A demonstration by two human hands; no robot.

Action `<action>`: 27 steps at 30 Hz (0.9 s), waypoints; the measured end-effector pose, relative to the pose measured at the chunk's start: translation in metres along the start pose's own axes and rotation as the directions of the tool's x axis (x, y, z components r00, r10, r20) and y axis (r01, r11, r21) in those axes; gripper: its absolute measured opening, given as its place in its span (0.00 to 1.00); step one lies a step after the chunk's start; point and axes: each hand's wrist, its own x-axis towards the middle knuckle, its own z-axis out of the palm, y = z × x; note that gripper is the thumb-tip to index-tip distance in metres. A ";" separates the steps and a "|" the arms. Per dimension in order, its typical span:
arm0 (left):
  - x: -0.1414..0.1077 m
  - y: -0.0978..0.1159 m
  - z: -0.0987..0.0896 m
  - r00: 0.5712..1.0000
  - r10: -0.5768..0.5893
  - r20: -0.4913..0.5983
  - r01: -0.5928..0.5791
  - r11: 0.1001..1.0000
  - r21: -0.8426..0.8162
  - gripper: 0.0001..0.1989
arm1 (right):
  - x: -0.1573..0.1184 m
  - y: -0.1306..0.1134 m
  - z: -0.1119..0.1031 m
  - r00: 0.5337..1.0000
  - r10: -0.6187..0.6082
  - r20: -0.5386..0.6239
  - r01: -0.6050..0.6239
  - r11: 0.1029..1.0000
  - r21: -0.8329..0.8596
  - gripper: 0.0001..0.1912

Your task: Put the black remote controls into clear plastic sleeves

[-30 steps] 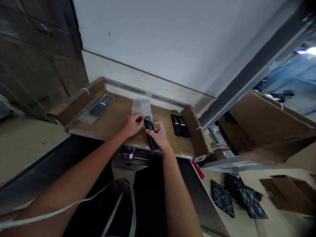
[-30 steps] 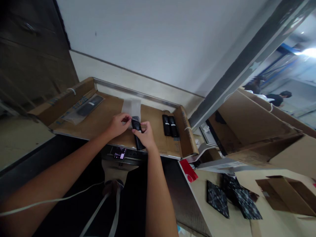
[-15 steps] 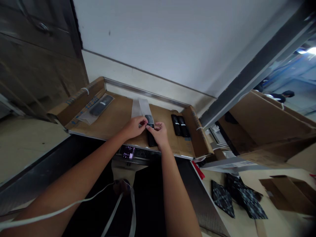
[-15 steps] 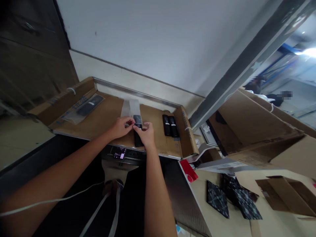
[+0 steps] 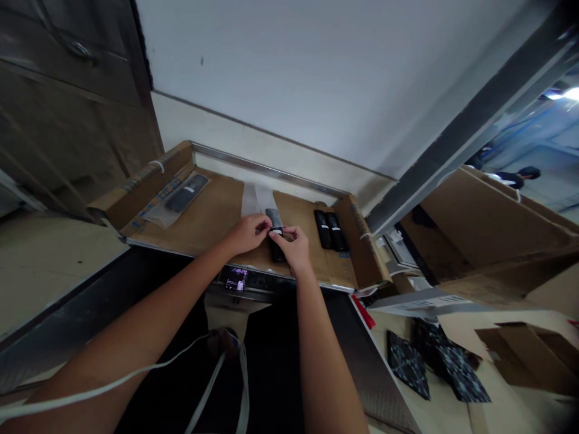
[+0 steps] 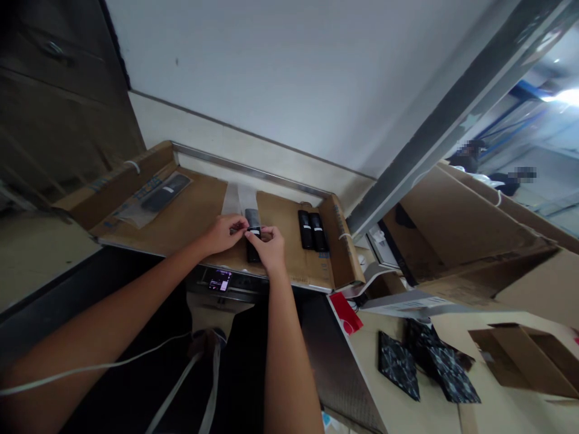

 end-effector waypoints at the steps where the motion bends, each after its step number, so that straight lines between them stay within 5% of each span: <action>1: 0.000 0.000 -0.001 1.000 -0.007 -0.015 0.007 1.000 0.007 0.06 | -0.001 -0.001 -0.001 0.999 0.008 0.041 -0.010 0.999 0.048 0.27; 9: 0.005 -0.005 -0.005 0.964 -0.201 -0.177 0.191 0.979 -0.073 0.04 | -0.006 -0.006 -0.018 0.882 0.018 0.471 -0.180 0.937 0.300 0.46; 17: 0.004 -0.009 -0.002 0.974 -0.197 -0.112 0.184 0.975 -0.122 0.04 | -0.005 -0.008 -0.017 0.917 0.002 0.400 -0.138 0.940 0.311 0.37; 27: 0.006 -0.011 -0.004 0.968 -0.219 -0.123 0.181 0.947 -0.265 0.04 | -0.005 -0.010 -0.022 0.898 -0.014 0.441 -0.179 0.902 0.393 0.33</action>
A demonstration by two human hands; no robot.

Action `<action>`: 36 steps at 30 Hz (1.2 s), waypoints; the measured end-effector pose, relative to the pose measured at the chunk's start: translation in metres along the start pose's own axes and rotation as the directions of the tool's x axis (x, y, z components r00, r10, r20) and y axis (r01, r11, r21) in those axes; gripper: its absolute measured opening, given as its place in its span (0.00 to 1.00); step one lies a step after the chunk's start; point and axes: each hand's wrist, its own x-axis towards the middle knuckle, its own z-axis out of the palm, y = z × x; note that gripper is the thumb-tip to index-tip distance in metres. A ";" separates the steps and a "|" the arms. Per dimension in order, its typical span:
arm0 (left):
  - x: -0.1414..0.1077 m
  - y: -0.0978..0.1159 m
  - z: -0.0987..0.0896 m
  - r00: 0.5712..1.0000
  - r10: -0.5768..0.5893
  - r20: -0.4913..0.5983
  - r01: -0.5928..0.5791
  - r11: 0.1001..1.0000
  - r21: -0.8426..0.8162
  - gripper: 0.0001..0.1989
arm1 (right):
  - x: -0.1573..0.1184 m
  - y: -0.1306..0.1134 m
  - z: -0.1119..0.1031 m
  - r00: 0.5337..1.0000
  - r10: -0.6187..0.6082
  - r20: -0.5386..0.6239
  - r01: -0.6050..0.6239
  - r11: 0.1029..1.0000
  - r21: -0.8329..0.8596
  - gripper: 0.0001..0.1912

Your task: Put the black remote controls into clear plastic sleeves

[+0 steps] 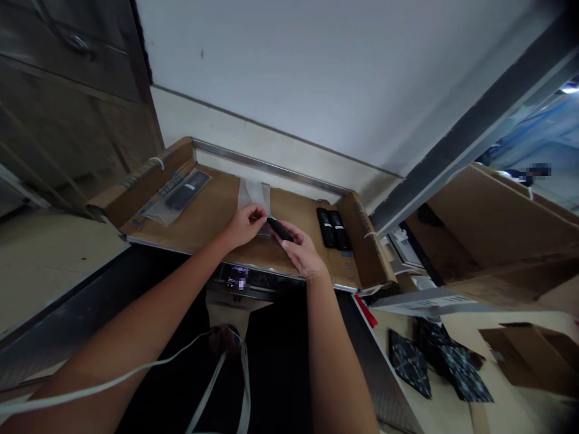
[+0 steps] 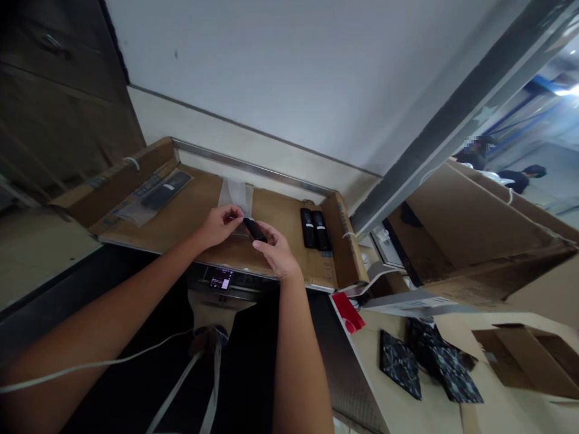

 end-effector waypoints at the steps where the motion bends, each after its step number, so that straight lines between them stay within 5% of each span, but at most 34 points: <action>1: 0.000 0.001 0.000 1.000 -0.002 0.002 0.002 1.000 -0.020 0.04 | 0.000 0.000 0.000 1.000 -0.007 0.001 0.007 1.000 0.002 0.33; 11: 0.005 0.007 0.023 0.999 0.036 0.036 -0.032 0.995 -0.099 0.03 | -0.005 0.004 -0.003 0.971 -0.147 -0.190 0.126 0.985 -0.116 0.35; 21: -0.004 0.014 0.040 0.956 0.025 0.292 0.017 0.990 -0.138 0.04 | -0.049 -0.003 -0.011 0.968 -0.088 -0.236 0.056 0.989 -0.138 0.36; 36: -0.002 0.006 0.040 0.943 0.008 0.331 0.017 0.997 -0.071 0.02 | -0.016 0.008 -0.019 0.845 -0.181 -0.503 -0.025 0.926 -0.376 0.29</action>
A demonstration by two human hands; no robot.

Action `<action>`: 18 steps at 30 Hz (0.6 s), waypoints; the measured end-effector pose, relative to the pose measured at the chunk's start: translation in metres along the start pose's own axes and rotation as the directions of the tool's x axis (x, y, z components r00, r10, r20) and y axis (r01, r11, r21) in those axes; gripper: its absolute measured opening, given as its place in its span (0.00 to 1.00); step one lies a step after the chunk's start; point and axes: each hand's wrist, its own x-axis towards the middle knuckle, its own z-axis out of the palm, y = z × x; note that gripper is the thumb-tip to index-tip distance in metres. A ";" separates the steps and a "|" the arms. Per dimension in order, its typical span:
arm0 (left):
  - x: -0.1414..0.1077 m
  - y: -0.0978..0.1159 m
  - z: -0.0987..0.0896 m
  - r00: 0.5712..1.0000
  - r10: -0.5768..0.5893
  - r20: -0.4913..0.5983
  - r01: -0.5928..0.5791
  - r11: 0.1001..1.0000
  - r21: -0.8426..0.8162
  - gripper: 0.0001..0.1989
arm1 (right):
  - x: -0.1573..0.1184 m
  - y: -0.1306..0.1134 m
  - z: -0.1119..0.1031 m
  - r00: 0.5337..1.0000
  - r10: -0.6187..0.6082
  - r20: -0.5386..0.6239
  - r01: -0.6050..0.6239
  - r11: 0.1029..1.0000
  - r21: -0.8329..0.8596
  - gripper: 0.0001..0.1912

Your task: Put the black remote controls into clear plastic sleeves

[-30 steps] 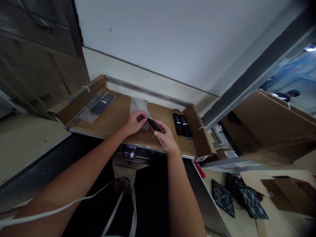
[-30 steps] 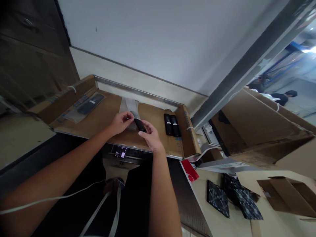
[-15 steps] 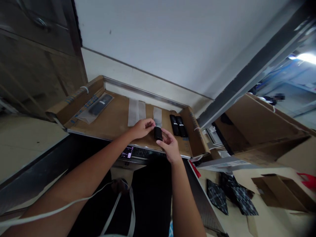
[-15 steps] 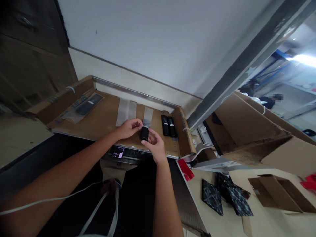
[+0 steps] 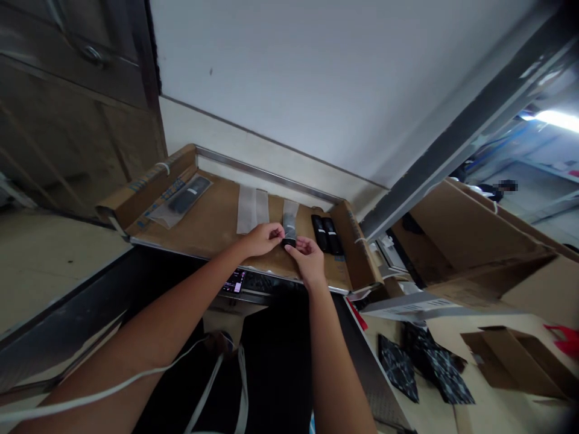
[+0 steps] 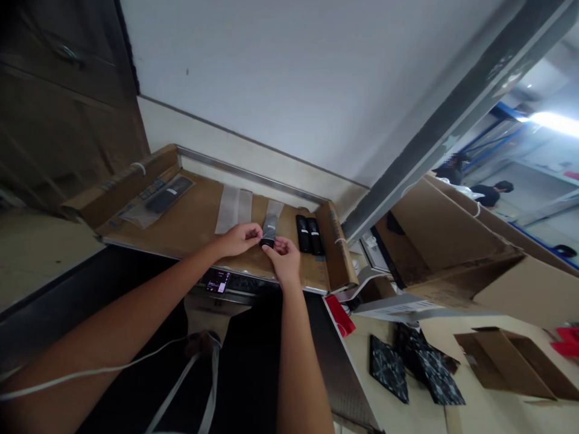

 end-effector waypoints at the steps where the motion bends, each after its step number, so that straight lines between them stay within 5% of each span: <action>1: 0.000 0.001 0.000 1.000 -0.001 0.008 0.001 1.000 0.000 0.02 | 0.003 0.001 0.001 1.000 -0.006 -0.009 0.006 1.000 -0.021 0.28; 11: -0.002 0.002 0.002 0.993 0.003 0.119 -0.005 1.000 0.013 0.02 | 0.019 0.001 0.019 0.977 -0.075 -0.200 -0.036 0.865 -0.500 0.12; 18: -0.004 0.010 0.003 0.990 -0.005 0.142 0.003 1.000 0.013 0.03 | 0.022 -0.006 0.029 0.971 -0.151 -0.184 -0.033 0.682 -0.731 0.10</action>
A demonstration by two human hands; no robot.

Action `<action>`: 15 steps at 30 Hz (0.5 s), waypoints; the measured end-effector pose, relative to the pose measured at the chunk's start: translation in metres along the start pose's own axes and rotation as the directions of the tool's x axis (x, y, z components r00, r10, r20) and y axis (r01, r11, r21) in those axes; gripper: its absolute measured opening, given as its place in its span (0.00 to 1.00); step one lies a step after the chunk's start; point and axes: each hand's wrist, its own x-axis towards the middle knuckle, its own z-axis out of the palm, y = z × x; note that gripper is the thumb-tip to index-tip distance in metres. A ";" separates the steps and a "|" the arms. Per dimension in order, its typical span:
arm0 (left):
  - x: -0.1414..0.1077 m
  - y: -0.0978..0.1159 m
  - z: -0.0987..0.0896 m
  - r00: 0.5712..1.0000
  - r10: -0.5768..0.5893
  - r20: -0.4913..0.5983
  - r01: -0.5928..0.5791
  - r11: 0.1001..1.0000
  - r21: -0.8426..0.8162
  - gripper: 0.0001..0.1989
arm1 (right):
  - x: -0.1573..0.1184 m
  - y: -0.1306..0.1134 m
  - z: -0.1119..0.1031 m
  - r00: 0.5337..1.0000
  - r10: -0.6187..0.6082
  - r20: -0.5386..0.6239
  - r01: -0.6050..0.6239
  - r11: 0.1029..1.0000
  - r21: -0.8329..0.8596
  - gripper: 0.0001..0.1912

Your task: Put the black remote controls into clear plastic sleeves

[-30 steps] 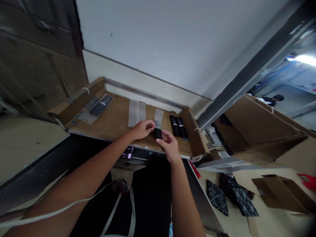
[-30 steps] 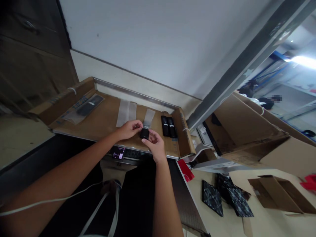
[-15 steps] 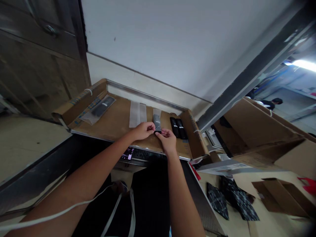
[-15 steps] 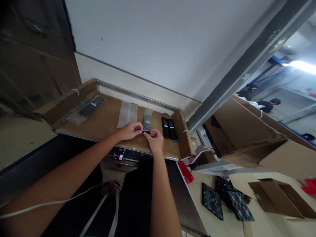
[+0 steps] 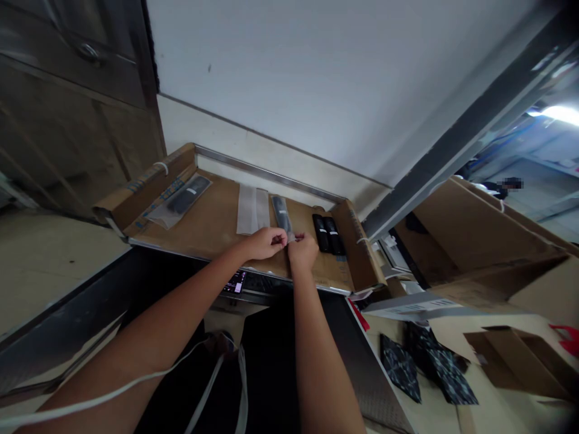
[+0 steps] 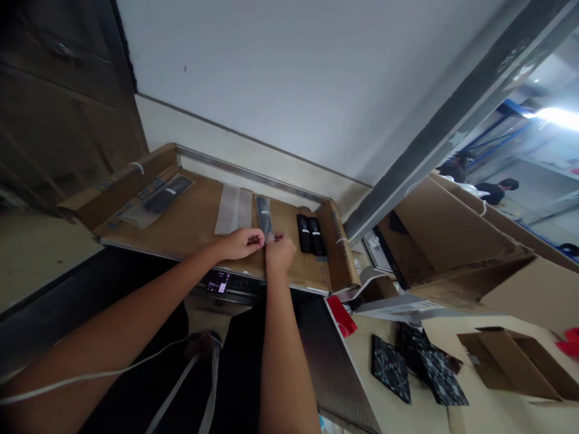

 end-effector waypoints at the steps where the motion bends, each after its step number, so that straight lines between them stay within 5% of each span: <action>1: -0.001 0.002 0.000 1.000 -0.003 0.003 0.003 1.000 0.009 0.04 | 0.000 -0.002 -0.001 1.000 0.000 0.008 0.000 1.000 -0.027 0.10; 9: -0.005 0.009 -0.001 0.992 0.001 -0.126 0.009 0.997 0.080 0.04 | -0.039 0.001 -0.023 0.996 -0.070 0.062 0.081 0.978 -0.191 0.13; 12: -0.008 0.010 -0.002 0.975 0.017 -0.220 0.005 0.995 0.099 0.05 | -0.061 0.016 -0.042 0.982 -0.142 0.128 0.148 0.988 -0.037 0.13; 15: -0.007 0.015 -0.001 0.935 0.014 -0.353 0.047 0.985 0.164 0.04 | -0.062 0.036 -0.062 0.932 -0.170 0.321 0.117 0.977 0.179 0.20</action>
